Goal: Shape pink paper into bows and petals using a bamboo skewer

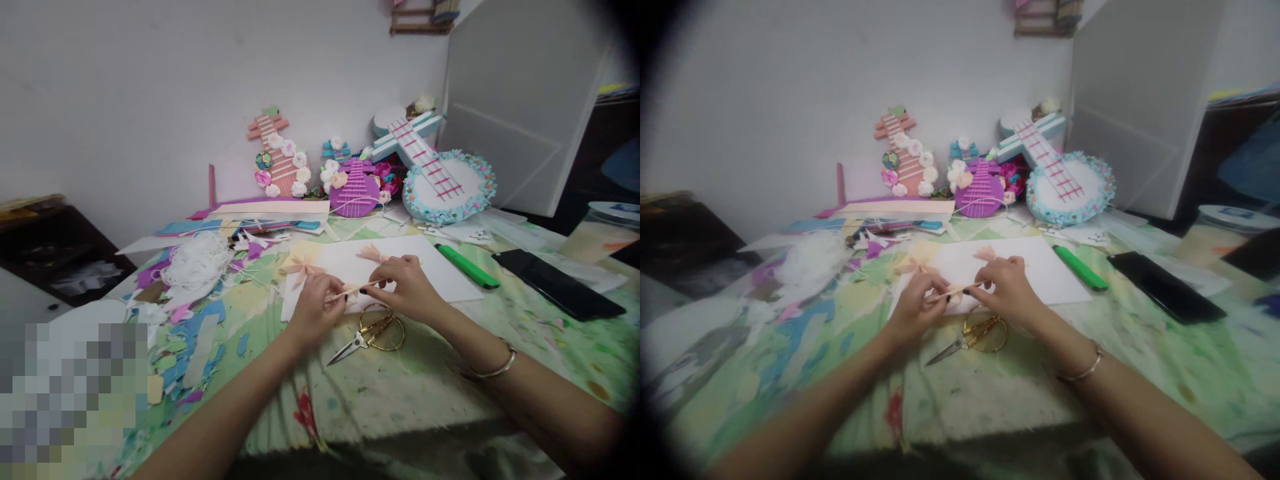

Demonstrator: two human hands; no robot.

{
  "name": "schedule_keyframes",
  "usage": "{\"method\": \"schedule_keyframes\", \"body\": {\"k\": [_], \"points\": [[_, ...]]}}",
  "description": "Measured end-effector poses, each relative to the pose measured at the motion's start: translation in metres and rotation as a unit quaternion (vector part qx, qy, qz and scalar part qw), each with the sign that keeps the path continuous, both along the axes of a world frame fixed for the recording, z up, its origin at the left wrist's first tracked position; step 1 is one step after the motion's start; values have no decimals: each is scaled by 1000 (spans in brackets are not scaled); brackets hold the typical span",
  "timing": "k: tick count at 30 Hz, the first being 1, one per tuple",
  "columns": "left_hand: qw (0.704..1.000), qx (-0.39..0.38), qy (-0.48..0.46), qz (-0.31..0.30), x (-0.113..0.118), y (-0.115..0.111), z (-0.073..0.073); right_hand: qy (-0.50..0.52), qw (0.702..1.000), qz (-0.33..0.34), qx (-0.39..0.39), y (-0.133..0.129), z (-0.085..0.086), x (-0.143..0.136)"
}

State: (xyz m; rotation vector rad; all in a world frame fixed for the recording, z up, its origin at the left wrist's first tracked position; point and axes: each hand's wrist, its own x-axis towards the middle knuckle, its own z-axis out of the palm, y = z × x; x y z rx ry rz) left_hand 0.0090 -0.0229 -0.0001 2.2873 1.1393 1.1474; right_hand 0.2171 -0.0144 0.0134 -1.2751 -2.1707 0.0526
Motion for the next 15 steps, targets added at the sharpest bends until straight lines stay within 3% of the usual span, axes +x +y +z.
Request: {"method": "schedule_keyframes", "body": {"k": [15], "points": [[1000, -4, -7, 2, 0, 0, -1, -4, 1000, 1, -4, 0, 1, 0]]}}
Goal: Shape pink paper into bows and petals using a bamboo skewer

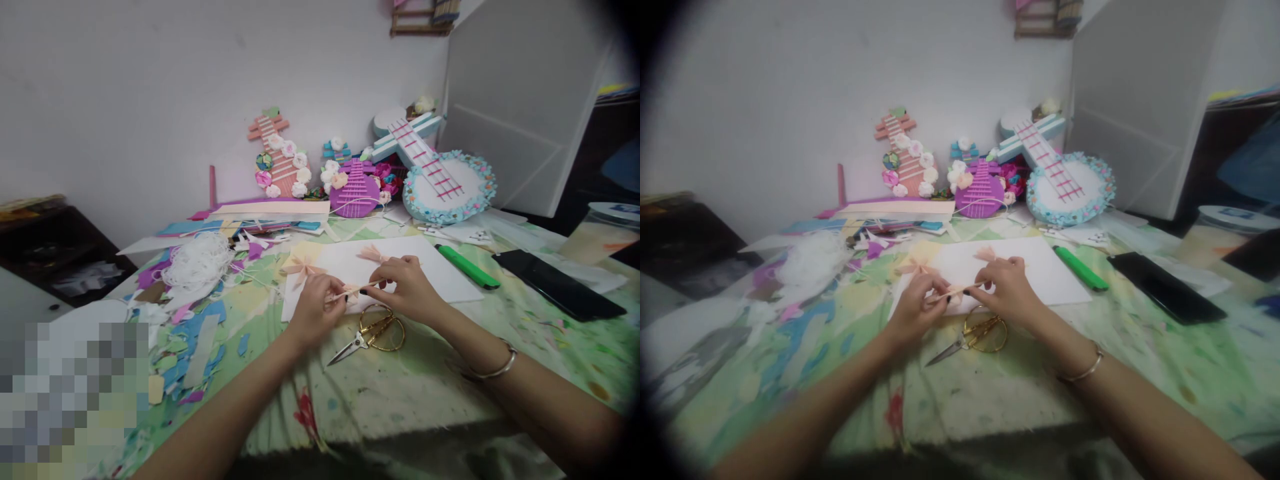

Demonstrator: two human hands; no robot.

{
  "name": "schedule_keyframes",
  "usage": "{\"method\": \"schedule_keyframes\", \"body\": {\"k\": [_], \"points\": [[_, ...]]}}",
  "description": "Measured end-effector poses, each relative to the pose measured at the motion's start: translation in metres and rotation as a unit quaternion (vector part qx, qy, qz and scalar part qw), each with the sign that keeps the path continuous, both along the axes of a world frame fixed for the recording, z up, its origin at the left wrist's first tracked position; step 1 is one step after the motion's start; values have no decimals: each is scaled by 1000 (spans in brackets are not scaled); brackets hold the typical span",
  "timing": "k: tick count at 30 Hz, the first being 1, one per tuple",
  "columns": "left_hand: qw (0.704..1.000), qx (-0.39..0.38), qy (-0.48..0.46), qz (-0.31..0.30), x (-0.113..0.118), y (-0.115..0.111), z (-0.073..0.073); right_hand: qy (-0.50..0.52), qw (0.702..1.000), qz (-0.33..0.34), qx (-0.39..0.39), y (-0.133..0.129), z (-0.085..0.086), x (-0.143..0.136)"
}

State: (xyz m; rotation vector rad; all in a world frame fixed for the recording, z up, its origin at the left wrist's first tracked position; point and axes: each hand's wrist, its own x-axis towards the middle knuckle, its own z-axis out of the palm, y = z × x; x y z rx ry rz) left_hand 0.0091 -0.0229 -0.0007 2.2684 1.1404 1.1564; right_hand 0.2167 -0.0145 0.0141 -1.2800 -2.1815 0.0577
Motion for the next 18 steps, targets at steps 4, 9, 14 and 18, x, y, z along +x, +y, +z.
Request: {"method": "schedule_keyframes", "body": {"k": [4, 9, 14, 18], "points": [[1000, -2, 2, -1, 0, 1, 0, 3, 1000, -1, -2, 0, 0, 0], [1000, -3, 4, 0, 0, 1, -1, -3, 1000, 0, 2, 0, 0, 0], [1000, -2, 4, 0, -1, 1, -1, -2, 1000, 2, 0, 0, -1, 1], [1000, -1, 3, 1, 0, 1, -1, 2, 1000, 3, -1, 1, -1, 1]]}}
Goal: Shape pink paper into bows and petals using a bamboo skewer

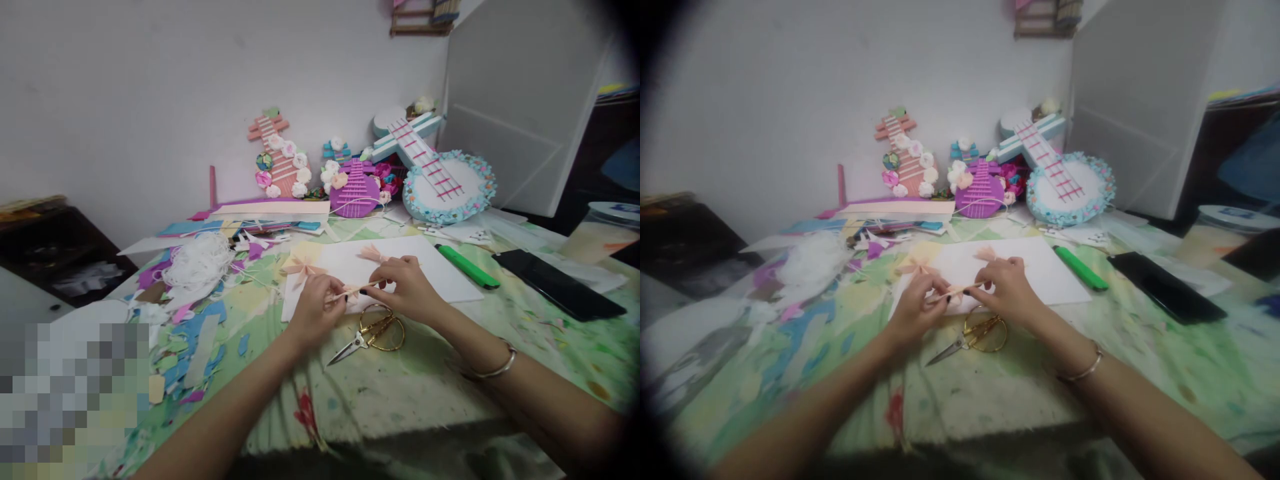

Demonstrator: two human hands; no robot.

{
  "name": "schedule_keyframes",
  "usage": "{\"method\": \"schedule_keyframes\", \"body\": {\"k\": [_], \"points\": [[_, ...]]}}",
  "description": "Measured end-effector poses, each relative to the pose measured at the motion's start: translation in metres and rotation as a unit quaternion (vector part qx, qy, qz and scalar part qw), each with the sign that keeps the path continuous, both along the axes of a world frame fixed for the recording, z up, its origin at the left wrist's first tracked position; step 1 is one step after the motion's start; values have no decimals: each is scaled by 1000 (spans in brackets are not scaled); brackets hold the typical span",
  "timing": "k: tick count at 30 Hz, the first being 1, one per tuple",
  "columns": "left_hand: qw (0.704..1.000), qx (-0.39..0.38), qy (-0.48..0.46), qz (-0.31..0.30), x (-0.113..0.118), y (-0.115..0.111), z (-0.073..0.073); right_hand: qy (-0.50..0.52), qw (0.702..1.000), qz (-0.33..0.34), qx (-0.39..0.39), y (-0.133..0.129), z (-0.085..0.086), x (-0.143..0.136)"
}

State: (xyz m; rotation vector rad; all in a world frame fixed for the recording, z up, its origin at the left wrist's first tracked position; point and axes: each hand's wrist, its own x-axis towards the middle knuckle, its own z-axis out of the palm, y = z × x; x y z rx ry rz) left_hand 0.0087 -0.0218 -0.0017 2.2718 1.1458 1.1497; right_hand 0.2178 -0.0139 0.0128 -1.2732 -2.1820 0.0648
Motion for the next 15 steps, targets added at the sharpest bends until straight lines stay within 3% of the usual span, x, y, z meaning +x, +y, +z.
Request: {"method": "schedule_keyframes", "body": {"k": [15], "points": [[1000, -14, 18, 15, 0, -1, 3, -23, 1000, 7, -7, 3, 0, 2]]}}
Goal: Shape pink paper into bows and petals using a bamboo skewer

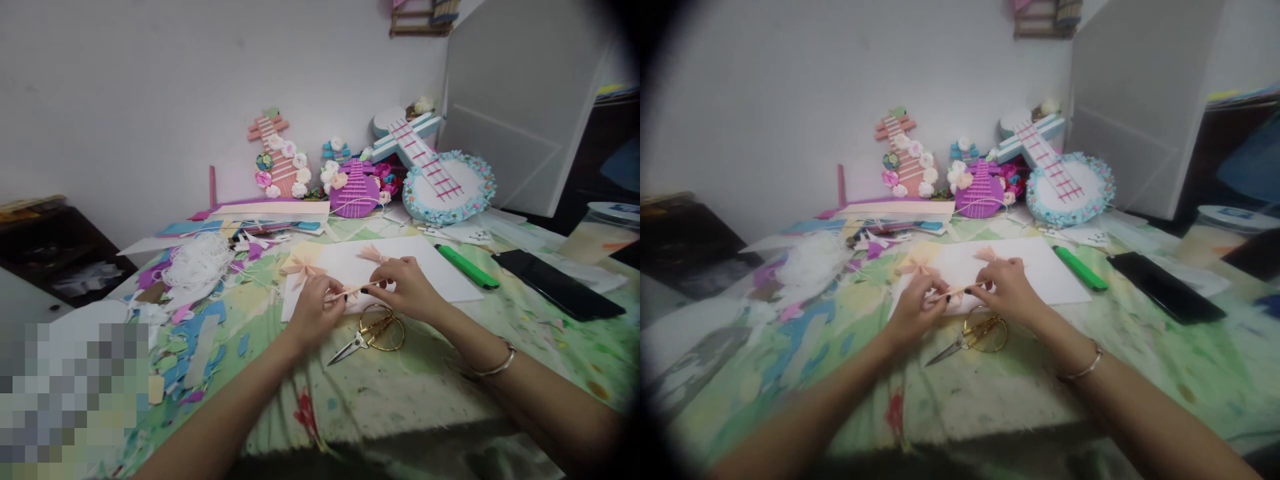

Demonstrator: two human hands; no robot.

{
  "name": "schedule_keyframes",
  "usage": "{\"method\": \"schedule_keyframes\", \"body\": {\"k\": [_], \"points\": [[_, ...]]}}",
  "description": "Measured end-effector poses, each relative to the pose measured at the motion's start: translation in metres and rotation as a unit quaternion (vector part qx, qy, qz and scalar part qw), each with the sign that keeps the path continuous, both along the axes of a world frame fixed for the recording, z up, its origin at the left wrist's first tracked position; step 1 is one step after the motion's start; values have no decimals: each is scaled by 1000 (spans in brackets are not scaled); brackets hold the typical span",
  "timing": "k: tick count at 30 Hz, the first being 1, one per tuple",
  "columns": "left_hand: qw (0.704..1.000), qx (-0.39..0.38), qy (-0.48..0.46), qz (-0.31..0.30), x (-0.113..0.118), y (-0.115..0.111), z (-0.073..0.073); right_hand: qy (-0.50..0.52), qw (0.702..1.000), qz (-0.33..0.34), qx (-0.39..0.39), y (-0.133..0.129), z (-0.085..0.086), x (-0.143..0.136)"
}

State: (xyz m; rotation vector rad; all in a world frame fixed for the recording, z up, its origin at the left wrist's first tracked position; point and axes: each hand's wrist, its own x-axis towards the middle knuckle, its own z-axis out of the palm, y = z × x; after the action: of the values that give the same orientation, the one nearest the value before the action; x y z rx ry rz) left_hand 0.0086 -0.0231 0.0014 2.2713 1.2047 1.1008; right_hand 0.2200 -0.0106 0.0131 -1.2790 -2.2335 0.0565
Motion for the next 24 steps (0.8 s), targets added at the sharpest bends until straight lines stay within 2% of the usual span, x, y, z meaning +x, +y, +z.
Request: {"method": "schedule_keyframes", "body": {"k": [7, 10, 14, 18, 24], "points": [[999, -21, -26, 26, 0, 1, 0, -4, 1000, -23, 2, 7, 11, 12], [993, -84, -78, 39, -1, 3, 0, -11, 999, -30, 6, 10, 14, 16], [960, -205, -187, 26, -1, 5, 0, -1, 999, -39, 22, 12, 17, 23], [922, -263, -283, 0, 0, 4, 4, 35, 997, -57, 33, 13, 20, 29], [891, -337, -303, -29, 2, 1, 8, 86, 994, -63, -20, 7, 15, 18]]}}
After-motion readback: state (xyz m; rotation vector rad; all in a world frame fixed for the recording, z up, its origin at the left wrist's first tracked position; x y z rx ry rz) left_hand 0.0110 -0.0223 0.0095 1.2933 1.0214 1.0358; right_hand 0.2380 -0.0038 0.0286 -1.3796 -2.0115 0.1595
